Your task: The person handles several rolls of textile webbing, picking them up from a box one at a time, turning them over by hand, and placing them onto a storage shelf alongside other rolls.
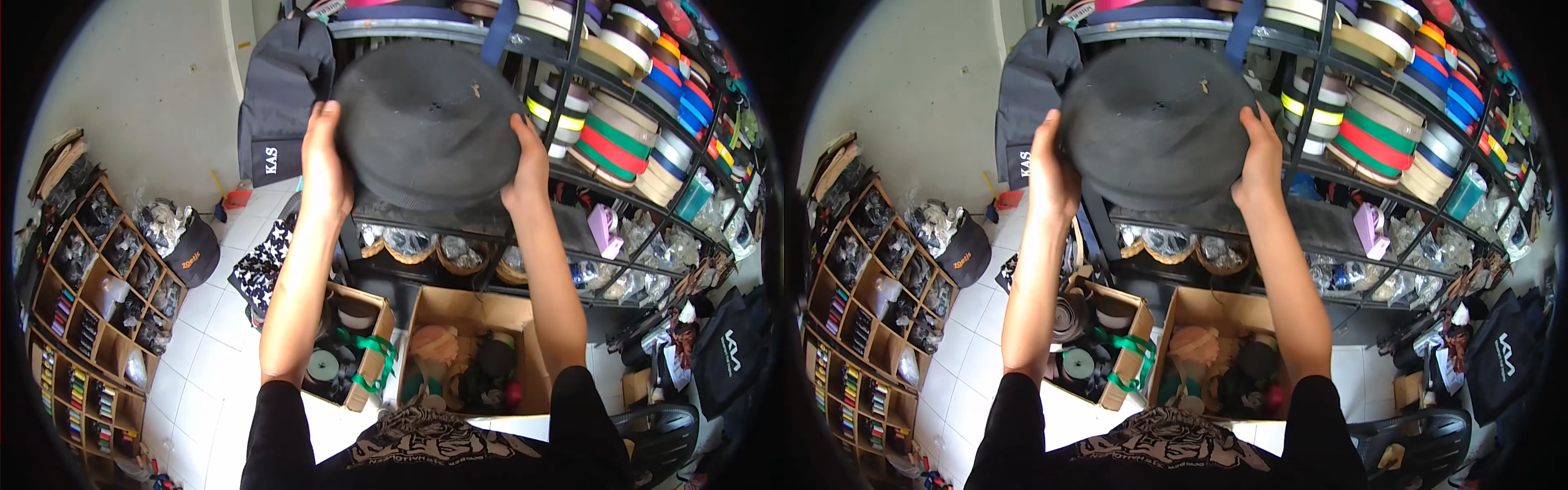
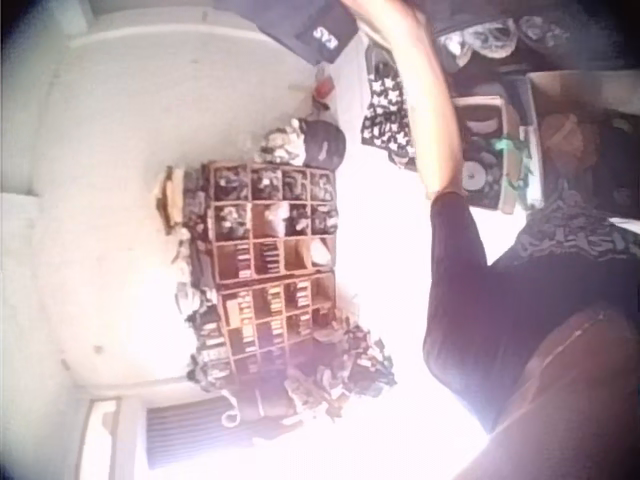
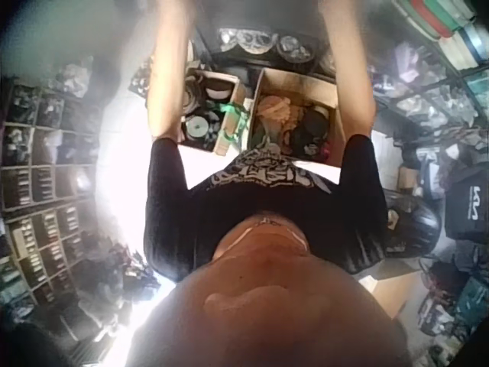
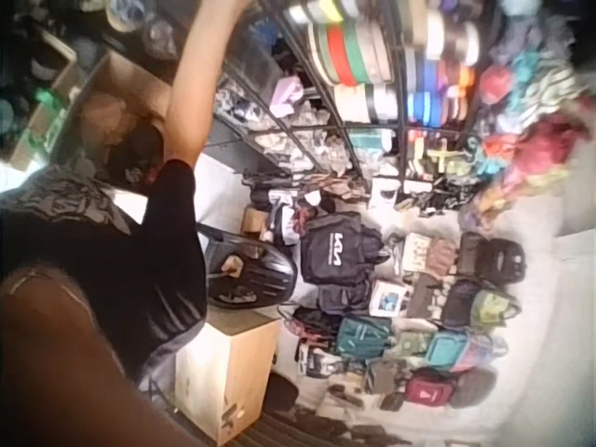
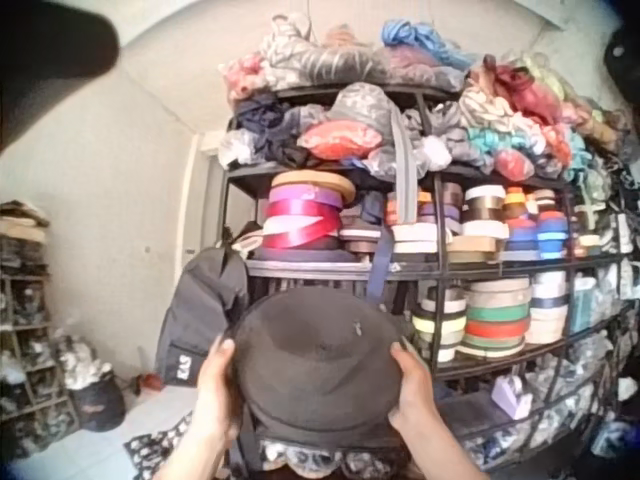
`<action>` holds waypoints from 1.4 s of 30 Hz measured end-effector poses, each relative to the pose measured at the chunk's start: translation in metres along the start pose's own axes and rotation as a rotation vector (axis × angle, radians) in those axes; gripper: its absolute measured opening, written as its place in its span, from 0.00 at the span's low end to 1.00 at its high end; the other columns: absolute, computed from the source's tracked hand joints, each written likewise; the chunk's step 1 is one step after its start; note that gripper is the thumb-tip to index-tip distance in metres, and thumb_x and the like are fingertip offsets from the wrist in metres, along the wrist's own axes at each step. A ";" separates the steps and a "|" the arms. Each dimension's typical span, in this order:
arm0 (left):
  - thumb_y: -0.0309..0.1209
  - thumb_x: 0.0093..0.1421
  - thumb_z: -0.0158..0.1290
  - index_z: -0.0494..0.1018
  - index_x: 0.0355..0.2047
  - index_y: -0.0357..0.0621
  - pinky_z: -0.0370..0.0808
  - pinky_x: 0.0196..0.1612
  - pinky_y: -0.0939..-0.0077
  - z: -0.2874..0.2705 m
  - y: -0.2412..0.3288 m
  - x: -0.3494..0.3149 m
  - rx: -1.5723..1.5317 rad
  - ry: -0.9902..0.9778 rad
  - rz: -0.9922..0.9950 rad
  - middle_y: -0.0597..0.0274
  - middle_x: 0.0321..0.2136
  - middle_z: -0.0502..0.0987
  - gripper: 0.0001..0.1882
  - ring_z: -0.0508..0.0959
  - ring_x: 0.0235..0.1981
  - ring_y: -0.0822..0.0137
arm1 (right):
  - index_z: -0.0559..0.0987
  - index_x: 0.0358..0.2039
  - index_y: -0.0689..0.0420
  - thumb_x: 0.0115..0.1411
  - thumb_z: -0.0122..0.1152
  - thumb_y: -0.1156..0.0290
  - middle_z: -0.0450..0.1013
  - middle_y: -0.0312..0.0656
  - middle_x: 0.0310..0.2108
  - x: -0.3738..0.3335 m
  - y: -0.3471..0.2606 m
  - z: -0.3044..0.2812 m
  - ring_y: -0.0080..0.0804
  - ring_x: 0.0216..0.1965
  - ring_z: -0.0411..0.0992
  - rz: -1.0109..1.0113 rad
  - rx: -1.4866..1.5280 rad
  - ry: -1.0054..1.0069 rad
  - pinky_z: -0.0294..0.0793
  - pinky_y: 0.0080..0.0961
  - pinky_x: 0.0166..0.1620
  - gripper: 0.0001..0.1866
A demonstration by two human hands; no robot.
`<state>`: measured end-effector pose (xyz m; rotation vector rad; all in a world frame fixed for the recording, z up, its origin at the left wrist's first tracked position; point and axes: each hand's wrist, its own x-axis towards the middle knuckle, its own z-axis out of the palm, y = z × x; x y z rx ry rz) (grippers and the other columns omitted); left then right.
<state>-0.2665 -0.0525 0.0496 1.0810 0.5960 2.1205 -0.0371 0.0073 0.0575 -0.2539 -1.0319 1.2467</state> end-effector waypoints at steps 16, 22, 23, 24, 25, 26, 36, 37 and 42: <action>0.33 0.50 0.58 0.50 0.59 0.19 0.63 0.56 0.76 -0.031 -0.055 0.134 0.718 -0.283 0.199 0.34 0.55 0.64 0.43 0.68 0.56 0.57 | 0.70 0.46 0.71 0.56 0.53 0.74 0.70 0.55 0.47 0.223 0.082 0.033 0.42 0.45 0.71 0.161 -0.081 0.362 0.71 0.38 0.48 0.18; 0.36 0.50 0.57 0.57 0.57 0.23 0.67 0.53 0.72 -0.050 -0.078 0.168 0.941 -0.132 0.213 0.31 0.46 0.72 0.39 0.74 0.50 0.49 | 0.70 0.45 0.71 0.58 0.49 0.72 0.72 0.54 0.44 0.247 0.133 0.045 0.45 0.43 0.73 0.138 -0.252 0.421 0.73 0.41 0.44 0.18; 0.36 0.50 0.57 0.57 0.57 0.23 0.67 0.53 0.72 -0.036 -0.079 0.167 0.923 -0.150 0.211 0.31 0.46 0.72 0.39 0.74 0.50 0.49 | 0.70 0.45 0.71 0.58 0.49 0.72 0.72 0.54 0.44 0.260 0.132 0.027 0.45 0.43 0.73 0.121 -0.262 0.438 0.73 0.41 0.44 0.18; 0.33 0.51 0.57 0.55 0.57 0.21 0.67 0.53 0.74 -0.021 -0.080 0.166 0.990 -0.193 0.184 0.33 0.48 0.71 0.39 0.74 0.50 0.54 | 0.70 0.46 0.71 0.58 0.48 0.72 0.72 0.54 0.44 0.274 0.128 0.009 0.45 0.43 0.73 0.131 -0.332 0.469 0.73 0.43 0.44 0.18; 0.31 0.53 0.57 0.52 0.58 0.19 0.67 0.52 0.77 -0.025 -0.081 0.165 1.082 -0.209 0.150 0.34 0.50 0.70 0.39 0.74 0.50 0.59 | 0.69 0.46 0.71 0.58 0.48 0.73 0.72 0.54 0.44 0.273 0.134 0.011 0.46 0.42 0.74 0.170 -0.393 0.479 0.73 0.45 0.44 0.18; 0.31 0.52 0.57 0.54 0.57 0.19 0.68 0.52 0.77 -0.028 -0.082 0.166 1.006 -0.198 0.142 0.34 0.49 0.70 0.38 0.75 0.48 0.60 | 0.70 0.45 0.69 0.59 0.44 0.70 0.73 0.54 0.42 0.273 0.138 0.013 0.46 0.40 0.74 0.197 -0.355 0.449 0.74 0.49 0.43 0.18; 0.33 0.50 0.56 0.60 0.57 0.29 0.67 0.52 0.75 -0.025 -0.101 0.173 1.030 -0.116 0.181 0.34 0.46 0.72 0.36 0.74 0.48 0.56 | 0.72 0.47 0.66 0.57 0.39 0.70 0.72 0.55 0.45 0.283 0.120 0.012 0.46 0.39 0.74 0.347 -0.748 0.134 0.75 0.46 0.37 0.21; 0.32 0.51 0.56 0.59 0.59 0.31 0.69 0.48 0.80 -0.025 -0.100 0.171 1.133 -0.095 0.203 0.38 0.43 0.74 0.35 0.77 0.44 0.65 | 0.72 0.48 0.67 0.56 0.40 0.71 0.71 0.53 0.47 0.283 0.116 0.010 0.44 0.41 0.74 0.375 -0.959 0.063 0.74 0.42 0.40 0.22; 0.30 0.50 0.51 0.61 0.57 0.33 0.66 0.55 0.65 -0.038 -0.100 0.169 1.223 -0.096 0.335 0.32 0.53 0.64 0.32 0.70 0.51 0.43 | 0.60 0.61 0.57 0.60 0.46 0.55 0.54 0.48 0.63 0.249 0.094 0.038 0.38 0.60 0.56 0.454 -1.148 -0.117 0.57 0.37 0.58 0.32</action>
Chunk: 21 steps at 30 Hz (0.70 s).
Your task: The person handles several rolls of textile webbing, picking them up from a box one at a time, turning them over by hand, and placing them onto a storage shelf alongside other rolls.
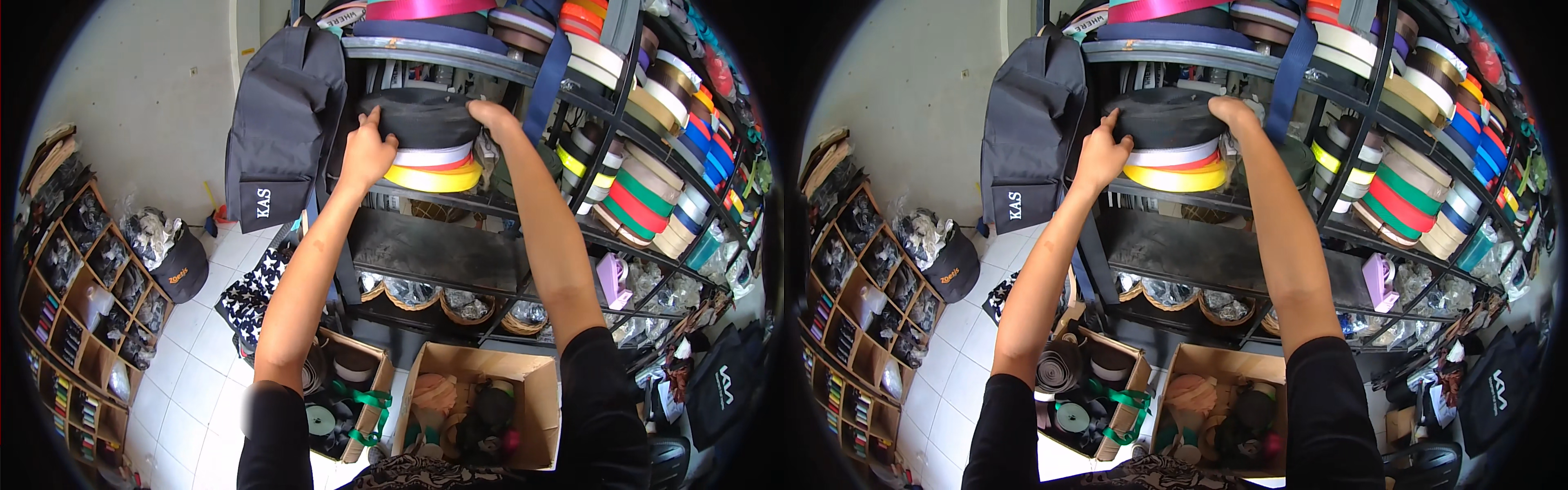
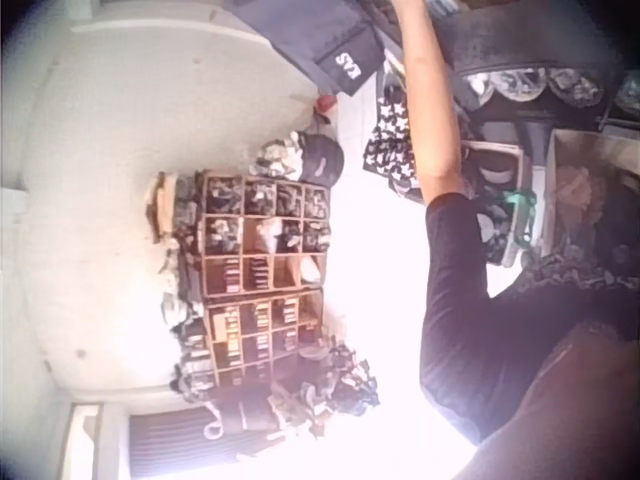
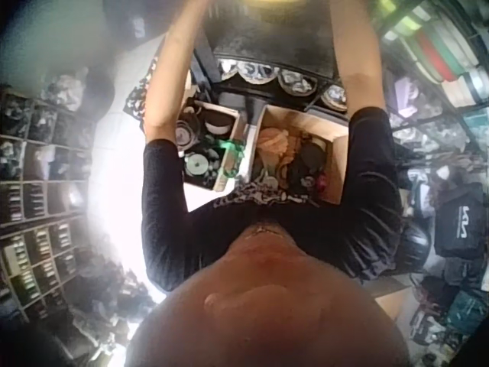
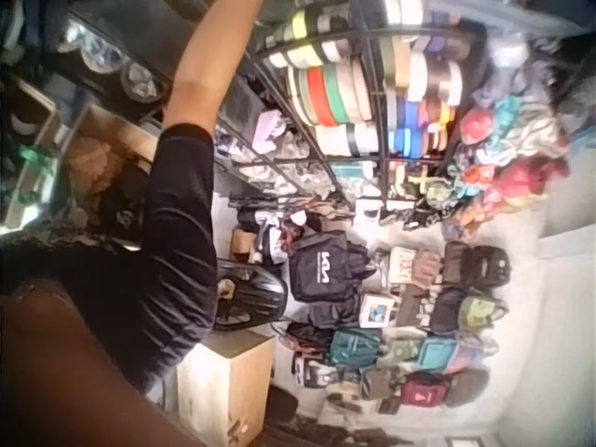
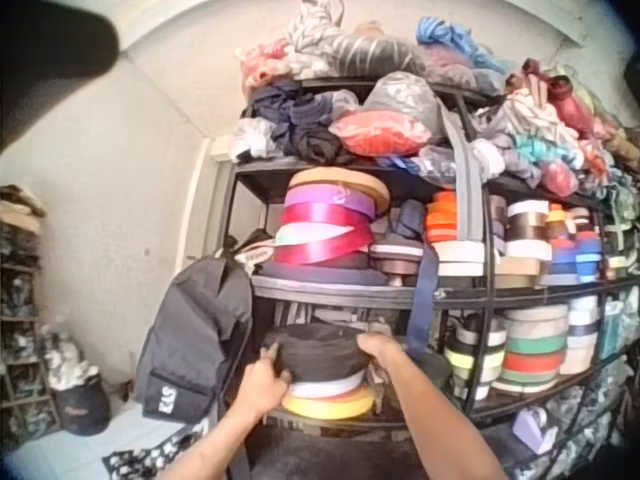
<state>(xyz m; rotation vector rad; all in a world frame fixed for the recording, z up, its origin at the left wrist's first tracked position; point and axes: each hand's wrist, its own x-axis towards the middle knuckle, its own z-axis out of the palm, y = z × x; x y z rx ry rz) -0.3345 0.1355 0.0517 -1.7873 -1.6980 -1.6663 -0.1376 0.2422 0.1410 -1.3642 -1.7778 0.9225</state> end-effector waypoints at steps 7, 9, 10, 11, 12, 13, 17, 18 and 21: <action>0.29 0.48 0.48 0.59 0.58 0.31 0.68 0.54 0.62 -0.003 0.005 -0.014 0.049 0.008 0.083 0.20 0.51 0.59 0.34 0.71 0.47 0.37 | 0.76 0.34 0.53 0.60 0.48 0.55 0.72 0.36 0.30 -0.005 0.013 0.009 0.19 0.27 0.66 -0.025 0.067 0.100 0.63 0.22 0.29 0.16; 0.30 0.49 0.49 0.59 0.57 0.30 0.69 0.53 0.62 -0.006 0.015 -0.022 0.043 -0.024 0.009 0.27 0.51 0.64 0.33 0.73 0.46 0.40 | 0.75 0.30 0.51 0.60 0.48 0.54 0.67 0.31 0.22 -0.017 0.015 0.009 0.17 0.21 0.61 -0.085 0.194 0.107 0.59 0.22 0.23 0.15; 0.30 0.50 0.49 0.61 0.56 0.29 0.70 0.52 0.63 -0.009 0.026 -0.027 0.023 -0.013 0.003 0.29 0.48 0.67 0.32 0.74 0.45 0.41 | 0.74 0.28 0.50 0.60 0.48 0.53 0.66 0.29 0.20 -0.023 0.018 0.007 0.16 0.19 0.60 -0.117 0.257 0.107 0.58 0.23 0.21 0.15; 0.31 0.50 0.50 0.63 0.54 0.28 0.70 0.51 0.63 -0.008 0.031 -0.033 0.001 -0.009 -0.006 0.32 0.46 0.70 0.30 0.74 0.44 0.43 | 0.74 0.27 0.50 0.60 0.48 0.54 0.65 0.29 0.19 -0.024 0.022 0.004 0.16 0.19 0.60 -0.149 0.314 0.097 0.59 0.23 0.21 0.15; 0.30 0.52 0.52 0.66 0.52 0.32 0.72 0.47 0.67 -0.005 0.032 -0.040 0.012 0.067 0.058 0.39 0.43 0.74 0.27 0.77 0.42 0.50 | 0.75 0.27 0.51 0.61 0.48 0.55 0.68 0.29 0.19 -0.024 0.027 -0.001 0.17 0.20 0.62 -0.266 0.259 0.109 0.62 0.21 0.23 0.15; 0.30 0.53 0.54 0.70 0.51 0.35 0.74 0.44 0.71 -0.003 0.023 -0.050 0.028 0.133 0.114 0.46 0.39 0.78 0.24 0.80 0.39 0.58 | 0.75 0.36 0.61 0.59 0.54 0.58 0.70 0.42 0.31 -0.035 0.019 -0.005 0.27 0.32 0.67 -0.171 0.147 0.144 0.65 0.25 0.35 0.17; 0.25 0.53 0.57 0.76 0.44 0.42 0.74 0.40 0.78 -0.007 0.036 -0.114 -0.094 -0.008 -0.001 0.58 0.36 0.80 0.16 0.79 0.33 0.72 | 0.75 0.42 0.72 0.60 0.51 0.62 0.75 0.52 0.39 -0.117 0.053 -0.024 0.38 0.40 0.72 -0.557 -0.009 0.167 0.68 0.29 0.45 0.22; 0.28 0.49 0.56 0.78 0.39 0.42 0.75 0.36 0.73 -0.011 0.029 -0.132 -0.033 0.048 0.142 0.54 0.32 0.79 0.15 0.80 0.29 0.63 | 0.74 0.43 0.71 0.60 0.52 0.61 0.75 0.51 0.39 -0.142 0.070 -0.027 0.38 0.40 0.72 -0.748 -0.071 0.261 0.67 0.29 0.45 0.22; 0.22 0.48 0.56 0.78 0.38 0.42 0.74 0.34 0.75 0.011 0.010 -0.217 -0.147 -0.147 -0.054 0.57 0.28 0.78 0.14 0.78 0.27 0.68 | 0.75 0.42 0.67 0.59 0.53 0.67 0.77 0.48 0.35 -0.178 0.164 -0.017 0.33 0.36 0.75 -0.334 0.208 0.081 0.71 0.23 0.38 0.17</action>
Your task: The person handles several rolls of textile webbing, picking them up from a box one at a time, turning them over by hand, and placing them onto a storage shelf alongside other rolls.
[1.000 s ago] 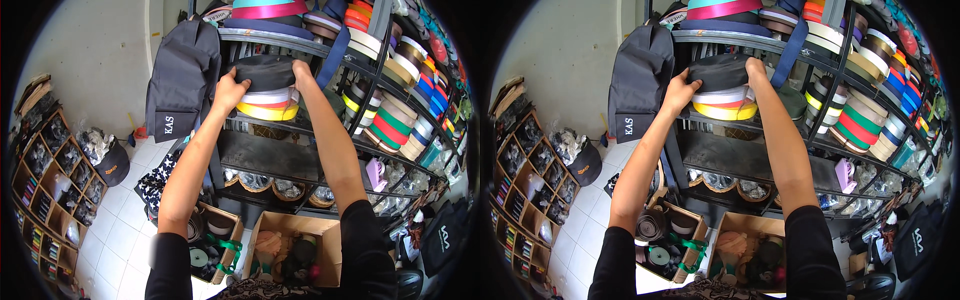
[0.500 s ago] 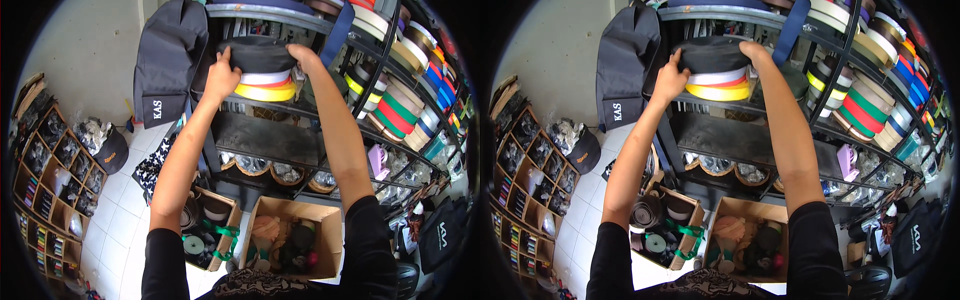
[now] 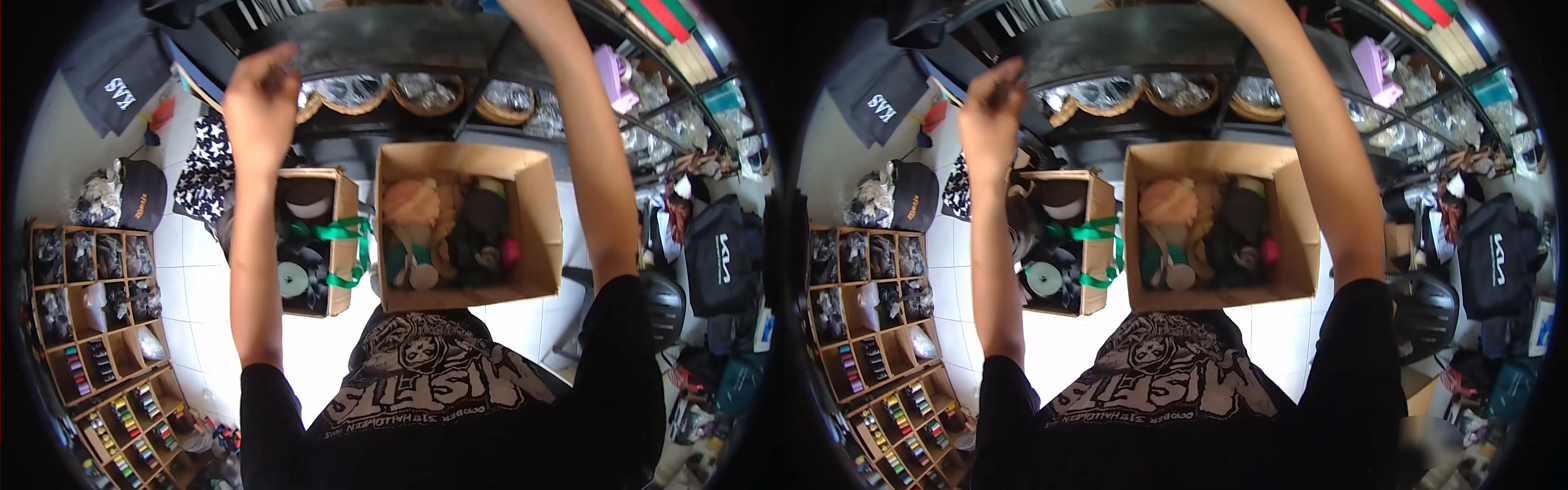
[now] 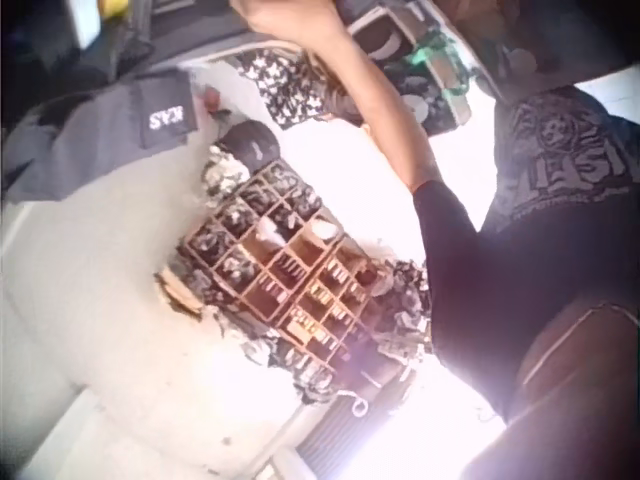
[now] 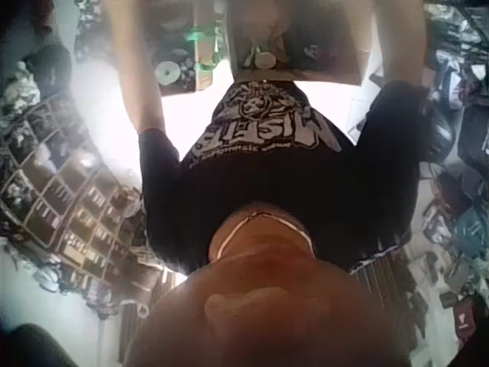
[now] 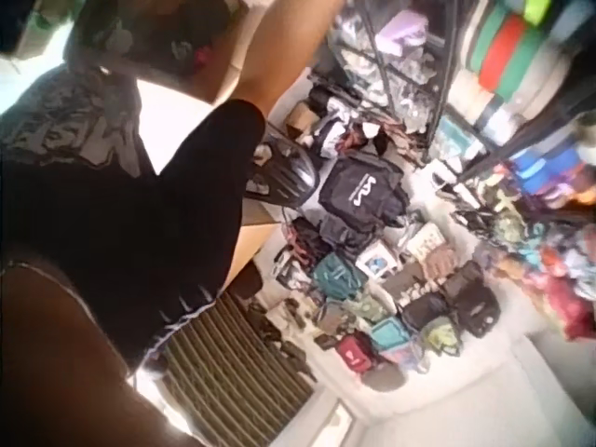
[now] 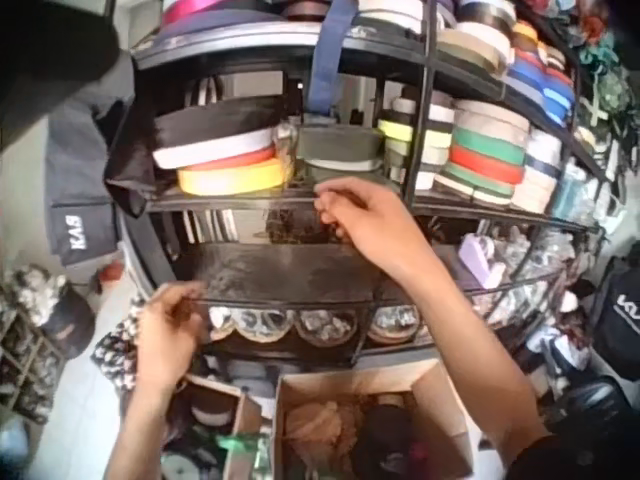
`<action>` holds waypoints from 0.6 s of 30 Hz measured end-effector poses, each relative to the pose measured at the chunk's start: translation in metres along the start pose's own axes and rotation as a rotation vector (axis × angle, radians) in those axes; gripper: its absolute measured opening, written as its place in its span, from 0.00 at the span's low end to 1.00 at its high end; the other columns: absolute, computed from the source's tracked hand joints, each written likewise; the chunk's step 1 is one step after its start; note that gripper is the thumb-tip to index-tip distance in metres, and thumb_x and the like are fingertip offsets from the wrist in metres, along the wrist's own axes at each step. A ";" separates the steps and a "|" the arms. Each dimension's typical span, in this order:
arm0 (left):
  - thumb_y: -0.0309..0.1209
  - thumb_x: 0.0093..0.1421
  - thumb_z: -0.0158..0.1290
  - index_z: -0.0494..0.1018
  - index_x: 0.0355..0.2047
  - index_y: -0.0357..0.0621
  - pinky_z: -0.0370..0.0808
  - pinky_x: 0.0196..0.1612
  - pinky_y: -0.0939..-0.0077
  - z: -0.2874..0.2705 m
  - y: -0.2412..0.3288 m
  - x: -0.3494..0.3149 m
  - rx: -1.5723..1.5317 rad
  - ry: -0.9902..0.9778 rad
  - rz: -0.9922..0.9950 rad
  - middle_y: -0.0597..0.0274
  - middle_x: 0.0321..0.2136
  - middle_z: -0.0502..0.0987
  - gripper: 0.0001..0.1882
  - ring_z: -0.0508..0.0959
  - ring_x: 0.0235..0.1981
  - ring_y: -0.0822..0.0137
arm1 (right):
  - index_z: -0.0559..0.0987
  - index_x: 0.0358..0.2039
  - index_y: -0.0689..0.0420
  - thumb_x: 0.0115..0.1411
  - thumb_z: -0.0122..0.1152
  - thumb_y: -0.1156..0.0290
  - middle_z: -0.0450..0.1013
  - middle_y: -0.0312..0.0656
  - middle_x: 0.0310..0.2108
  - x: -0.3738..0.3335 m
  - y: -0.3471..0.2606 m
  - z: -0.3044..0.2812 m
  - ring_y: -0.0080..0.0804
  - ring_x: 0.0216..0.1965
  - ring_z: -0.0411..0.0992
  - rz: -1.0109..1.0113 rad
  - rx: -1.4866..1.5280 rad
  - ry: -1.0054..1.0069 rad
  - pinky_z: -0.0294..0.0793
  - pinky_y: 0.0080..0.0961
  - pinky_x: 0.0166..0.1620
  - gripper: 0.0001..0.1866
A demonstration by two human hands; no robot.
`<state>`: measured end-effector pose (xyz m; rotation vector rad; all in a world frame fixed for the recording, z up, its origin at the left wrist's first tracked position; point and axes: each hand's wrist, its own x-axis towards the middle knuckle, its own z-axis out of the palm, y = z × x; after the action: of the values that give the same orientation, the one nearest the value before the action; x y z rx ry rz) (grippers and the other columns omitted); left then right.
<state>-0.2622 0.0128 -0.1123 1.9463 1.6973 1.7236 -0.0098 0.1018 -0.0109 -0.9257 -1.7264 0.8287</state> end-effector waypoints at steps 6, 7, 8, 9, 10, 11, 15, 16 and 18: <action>0.21 0.50 0.56 0.76 0.41 0.40 0.76 0.34 0.75 0.054 -0.032 -0.190 -0.224 -0.481 -0.585 0.53 0.32 0.79 0.16 0.80 0.32 0.64 | 0.76 0.45 0.58 0.62 0.51 0.61 0.76 0.39 0.36 -0.182 0.198 -0.013 0.22 0.31 0.73 0.672 -0.042 -0.454 0.71 0.18 0.33 0.16; 0.21 0.50 0.56 0.75 0.42 0.39 0.76 0.35 0.74 0.063 -0.025 -0.213 -0.171 -0.526 -0.549 0.52 0.33 0.79 0.16 0.80 0.34 0.62 | 0.76 0.45 0.58 0.62 0.51 0.61 0.76 0.38 0.35 -0.219 0.233 -0.015 0.22 0.31 0.73 0.782 -0.073 -0.493 0.71 0.19 0.32 0.16; 0.21 0.50 0.56 0.75 0.43 0.38 0.77 0.36 0.73 0.068 -0.016 -0.235 -0.112 -0.564 -0.513 0.51 0.34 0.78 0.17 0.80 0.35 0.61 | 0.76 0.45 0.57 0.61 0.52 0.61 0.75 0.37 0.34 -0.252 0.265 -0.017 0.22 0.31 0.73 0.886 -0.100 -0.541 0.71 0.19 0.30 0.16; 0.21 0.50 0.56 0.75 0.43 0.38 0.77 0.36 0.73 0.066 -0.008 -0.258 -0.105 -0.576 -0.531 0.51 0.34 0.78 0.17 0.80 0.35 0.61 | 0.76 0.44 0.58 0.61 0.52 0.62 0.75 0.37 0.31 -0.278 0.289 -0.016 0.22 0.30 0.73 0.945 -0.124 -0.617 0.71 0.20 0.30 0.16; 0.21 0.50 0.56 0.74 0.43 0.38 0.77 0.37 0.72 0.065 -0.003 -0.282 -0.137 -0.623 -0.606 0.50 0.36 0.78 0.17 0.80 0.36 0.60 | 0.77 0.43 0.58 0.60 0.52 0.63 0.75 0.37 0.29 -0.302 0.312 -0.016 0.22 0.29 0.72 1.001 -0.153 -0.688 0.71 0.21 0.29 0.15; 0.22 0.51 0.56 0.73 0.44 0.38 0.77 0.37 0.72 0.068 0.002 -0.296 -0.174 -0.667 -0.673 0.49 0.37 0.77 0.17 0.80 0.37 0.59 | 0.77 0.43 0.58 0.60 0.52 0.63 0.75 0.37 0.29 -0.325 0.337 -0.019 0.22 0.29 0.72 1.011 -0.150 -0.686 0.71 0.21 0.29 0.15; 0.22 0.52 0.55 0.73 0.44 0.37 0.78 0.37 0.71 0.067 0.023 -0.337 -0.239 -0.783 -0.757 0.49 0.39 0.76 0.17 0.80 0.37 0.57 | 0.78 0.43 0.59 0.56 0.53 0.62 0.74 0.52 0.44 -0.392 0.391 -0.030 0.49 0.43 0.74 1.097 -0.537 -0.590 0.73 0.37 0.47 0.18; 0.23 0.53 0.55 0.73 0.44 0.38 0.77 0.39 0.70 0.067 0.026 -0.342 -0.227 -0.798 -0.769 0.50 0.39 0.76 0.16 0.80 0.39 0.59 | 0.78 0.43 0.59 0.55 0.54 0.62 0.73 0.53 0.46 -0.396 0.394 -0.029 0.53 0.45 0.72 1.120 -0.606 -0.567 0.72 0.39 0.50 0.19; 0.24 0.54 0.56 0.73 0.44 0.38 0.76 0.42 0.69 0.075 0.026 -0.348 -0.207 -0.818 -0.787 0.52 0.39 0.76 0.16 0.79 0.41 0.60 | 0.78 0.43 0.61 0.54 0.55 0.62 0.73 0.55 0.45 -0.402 0.403 -0.029 0.53 0.45 0.72 1.128 -0.613 -0.479 0.71 0.40 0.50 0.20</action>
<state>-0.1166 -0.1995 -0.3600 1.2962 1.5270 0.6530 0.1976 -0.0518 -0.5190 -2.3828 -1.8200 1.3130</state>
